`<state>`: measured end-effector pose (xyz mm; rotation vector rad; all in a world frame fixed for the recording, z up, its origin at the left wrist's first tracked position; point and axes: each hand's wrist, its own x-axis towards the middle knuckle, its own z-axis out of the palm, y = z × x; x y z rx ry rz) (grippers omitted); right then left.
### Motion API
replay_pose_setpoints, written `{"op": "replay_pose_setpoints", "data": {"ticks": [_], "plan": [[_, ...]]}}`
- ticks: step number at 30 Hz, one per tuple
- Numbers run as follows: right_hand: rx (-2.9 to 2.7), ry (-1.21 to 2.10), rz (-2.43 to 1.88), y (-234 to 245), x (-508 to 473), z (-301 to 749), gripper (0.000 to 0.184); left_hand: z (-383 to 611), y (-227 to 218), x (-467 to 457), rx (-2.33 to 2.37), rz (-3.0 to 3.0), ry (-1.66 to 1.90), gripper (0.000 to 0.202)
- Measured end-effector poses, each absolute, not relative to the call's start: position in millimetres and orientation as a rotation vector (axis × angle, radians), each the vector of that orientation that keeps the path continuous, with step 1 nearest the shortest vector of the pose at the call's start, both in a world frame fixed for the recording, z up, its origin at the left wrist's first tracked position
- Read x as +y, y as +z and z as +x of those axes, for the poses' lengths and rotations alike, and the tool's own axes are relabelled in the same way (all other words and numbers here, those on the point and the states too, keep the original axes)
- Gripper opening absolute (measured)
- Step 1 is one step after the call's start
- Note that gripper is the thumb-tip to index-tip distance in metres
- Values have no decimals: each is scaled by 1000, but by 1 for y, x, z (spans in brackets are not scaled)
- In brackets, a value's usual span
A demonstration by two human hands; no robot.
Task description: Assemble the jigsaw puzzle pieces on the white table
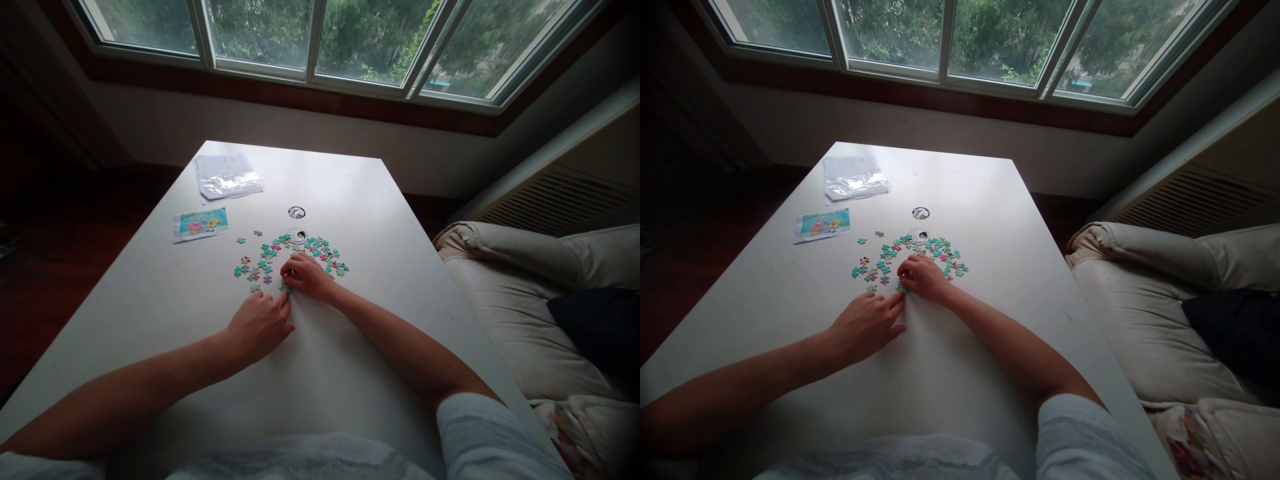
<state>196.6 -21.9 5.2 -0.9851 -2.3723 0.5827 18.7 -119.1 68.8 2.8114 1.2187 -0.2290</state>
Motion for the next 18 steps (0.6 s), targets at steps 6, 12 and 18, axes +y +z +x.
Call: {"op": "replay_pose_setpoints", "data": {"ticks": [6, 12, 18], "plan": [[-2414, 528, -1036, 3, -23, 195, 6, 20, 71, -119, 1227, 2809, -230, 35], [-2420, 473, -1088, 0, -23, 195, 2, 19, 69, -119, 1226, 2809, -218, 34], [-2419, 460, -1053, 2, -21, 197, 2, 18, 69, -119, 1233, 2823, -218, 35]]}}
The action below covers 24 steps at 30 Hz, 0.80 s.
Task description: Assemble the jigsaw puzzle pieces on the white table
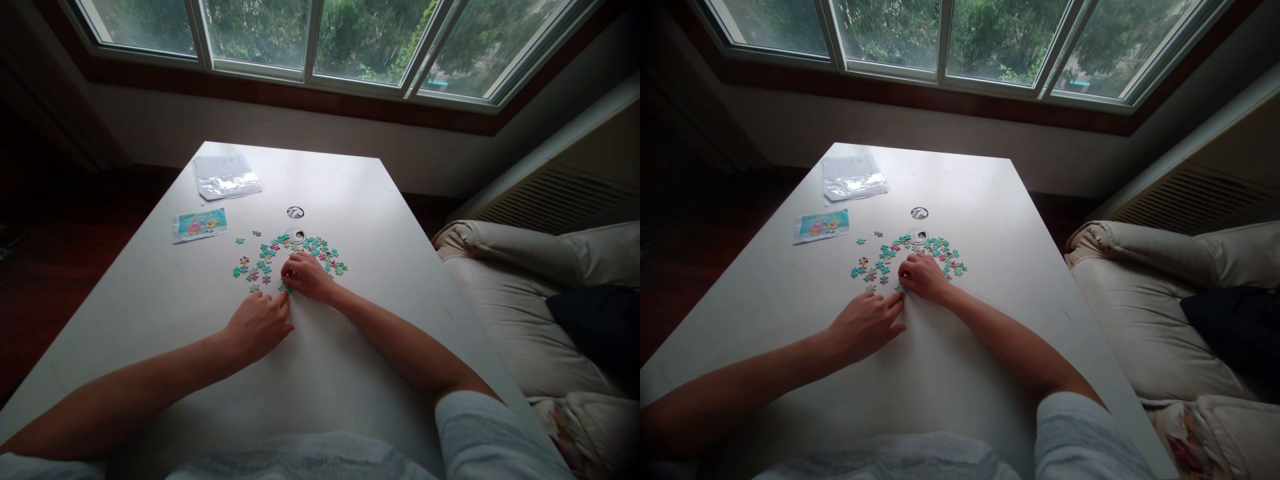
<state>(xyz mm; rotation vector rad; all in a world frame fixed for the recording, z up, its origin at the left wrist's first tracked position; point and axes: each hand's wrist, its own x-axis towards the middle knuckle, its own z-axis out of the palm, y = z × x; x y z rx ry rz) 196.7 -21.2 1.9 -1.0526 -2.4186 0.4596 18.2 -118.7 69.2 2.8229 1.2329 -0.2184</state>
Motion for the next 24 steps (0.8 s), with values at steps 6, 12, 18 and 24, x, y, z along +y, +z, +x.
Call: {"op": "replay_pose_setpoints", "data": {"ticks": [6, 12, 18, 24], "plan": [[-2110, 446, -1184, 24, -1, 228, 7, 18, 71, -118, 1209, 2854, -189, 39], [-2027, 491, -1446, 47, 23, 277, 12, 14, 71, -108, 1258, 2861, -194, 37], [-2304, 587, -1377, 48, 28, 294, 8, 13, 66, -99, 1244, 2914, -235, 35], [-2334, 389, -1221, 20, 18, 258, 11, 12, 56, -98, 1261, 2907, -195, 42]]}}
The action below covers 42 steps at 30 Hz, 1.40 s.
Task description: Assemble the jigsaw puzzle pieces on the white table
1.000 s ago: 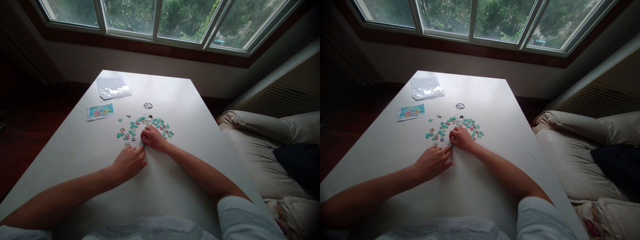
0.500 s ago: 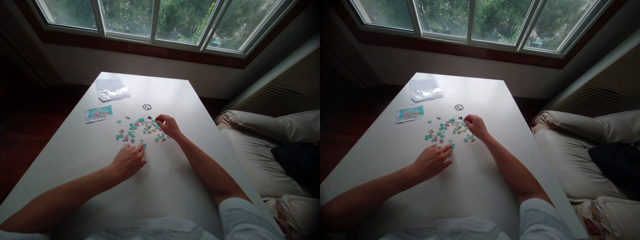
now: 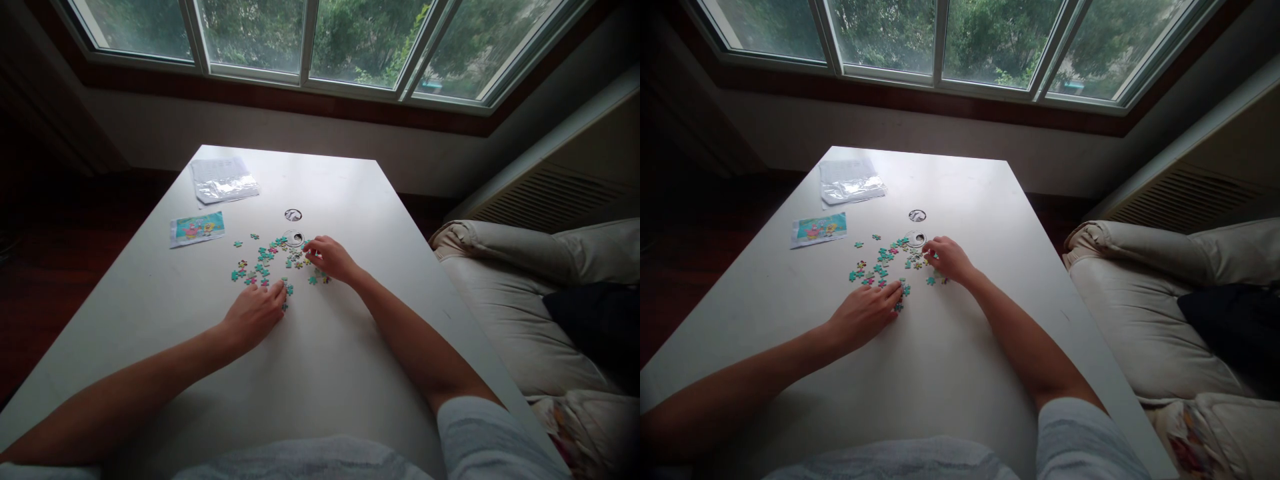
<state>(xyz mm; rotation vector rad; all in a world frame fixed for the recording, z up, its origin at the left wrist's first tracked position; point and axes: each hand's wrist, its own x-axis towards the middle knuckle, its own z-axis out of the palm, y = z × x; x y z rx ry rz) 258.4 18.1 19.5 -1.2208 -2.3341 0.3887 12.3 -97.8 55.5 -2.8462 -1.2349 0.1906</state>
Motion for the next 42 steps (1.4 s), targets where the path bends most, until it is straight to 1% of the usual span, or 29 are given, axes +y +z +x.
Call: {"op": "replay_pose_setpoints", "data": {"ticks": [6, 9, 13, 20, 27, 36, 42], "plan": [[-2456, 214, -1211, 2, 10, 236, 21, 13, 56, -98, -1236, -2840, 191, 39], [-2473, 199, -1203, 3, 9, 236, 19, 15, 59, -97, -1241, -2838, 192, 35], [-2437, 195, -1221, 2, 7, 233, 10, 14, 59, -92, -1263, -2838, 151, 30], [-2341, 135, -1361, -4, 3, 223, 14, 10, 54, -83, -1325, -2848, 37, 28], [-2336, 163, -1407, -2, 2, 219, 11, 11, 53, -84, -1325, -2850, 19, 28], [-2326, 185, -1437, -2, 0, 219, 14, 9, 50, -82, -1342, -2870, 3, 29], [-2348, 211, -1378, 0, -2, 219, 16, 10, 49, -82, -1348, -2863, -3, 28]]}}
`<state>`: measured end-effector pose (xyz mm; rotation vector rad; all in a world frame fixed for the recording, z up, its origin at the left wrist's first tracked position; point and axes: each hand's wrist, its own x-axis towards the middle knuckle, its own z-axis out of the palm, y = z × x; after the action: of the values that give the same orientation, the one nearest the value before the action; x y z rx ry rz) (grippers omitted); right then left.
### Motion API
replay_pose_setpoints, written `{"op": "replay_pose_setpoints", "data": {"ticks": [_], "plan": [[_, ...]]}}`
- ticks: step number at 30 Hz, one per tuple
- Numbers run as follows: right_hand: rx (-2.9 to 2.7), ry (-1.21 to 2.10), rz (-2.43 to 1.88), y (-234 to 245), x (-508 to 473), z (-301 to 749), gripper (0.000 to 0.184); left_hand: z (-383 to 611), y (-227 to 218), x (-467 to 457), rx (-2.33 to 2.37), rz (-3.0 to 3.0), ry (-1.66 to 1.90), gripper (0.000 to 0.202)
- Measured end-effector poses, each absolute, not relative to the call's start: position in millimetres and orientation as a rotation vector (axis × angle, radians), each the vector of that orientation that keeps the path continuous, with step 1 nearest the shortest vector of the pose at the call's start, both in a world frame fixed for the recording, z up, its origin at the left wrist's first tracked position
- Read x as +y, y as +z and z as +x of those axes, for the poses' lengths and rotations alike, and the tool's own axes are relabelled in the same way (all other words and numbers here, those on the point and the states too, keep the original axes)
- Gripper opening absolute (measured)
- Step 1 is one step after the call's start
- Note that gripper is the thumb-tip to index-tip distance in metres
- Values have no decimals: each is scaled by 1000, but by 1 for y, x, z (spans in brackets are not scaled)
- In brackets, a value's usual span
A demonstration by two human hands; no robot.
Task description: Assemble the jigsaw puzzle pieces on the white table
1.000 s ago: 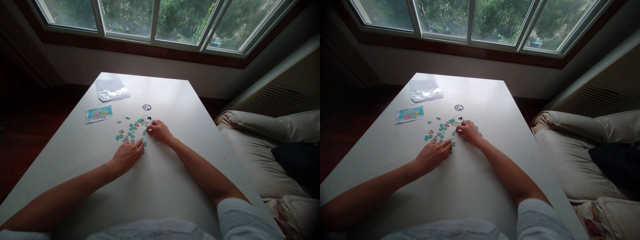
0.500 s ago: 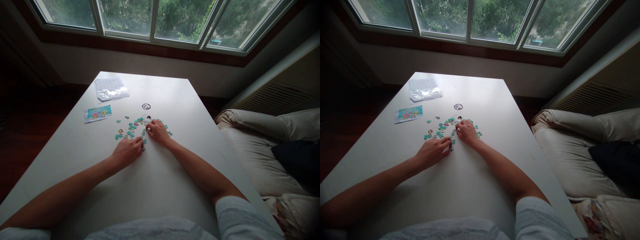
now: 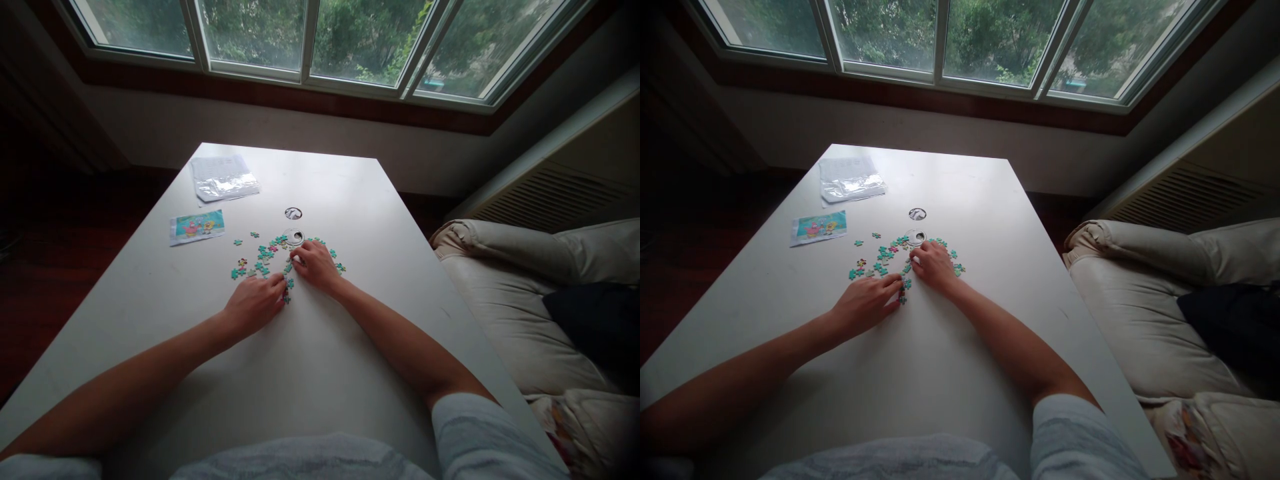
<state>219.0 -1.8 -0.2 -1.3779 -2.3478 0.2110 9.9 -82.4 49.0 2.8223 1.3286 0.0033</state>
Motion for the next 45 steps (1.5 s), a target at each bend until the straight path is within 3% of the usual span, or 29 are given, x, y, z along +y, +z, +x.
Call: {"op": "replay_pose_setpoints", "data": {"ticks": [10, 16, 20, 33, 45], "plan": [[-2372, 205, -1347, -1, -1, 217, 15, 10, 51, -83, 1327, 2827, -1, 29], [-2306, 165, -1438, -2, 1, 220, 28, 10, 51, -81, 1357, 2826, -4, 29], [-2299, 144, -1472, -1, -1, 220, 17, 9, 53, -81, 1394, 2804, -13, 27], [-2322, 156, -1496, -1, -2, 222, 24, 8, 57, -78, 1411, 2782, -22, 24], [-2301, 271, -1441, 5, -1, 223, 18, 6, 53, -75, 1416, 2742, 35, 24]]}}
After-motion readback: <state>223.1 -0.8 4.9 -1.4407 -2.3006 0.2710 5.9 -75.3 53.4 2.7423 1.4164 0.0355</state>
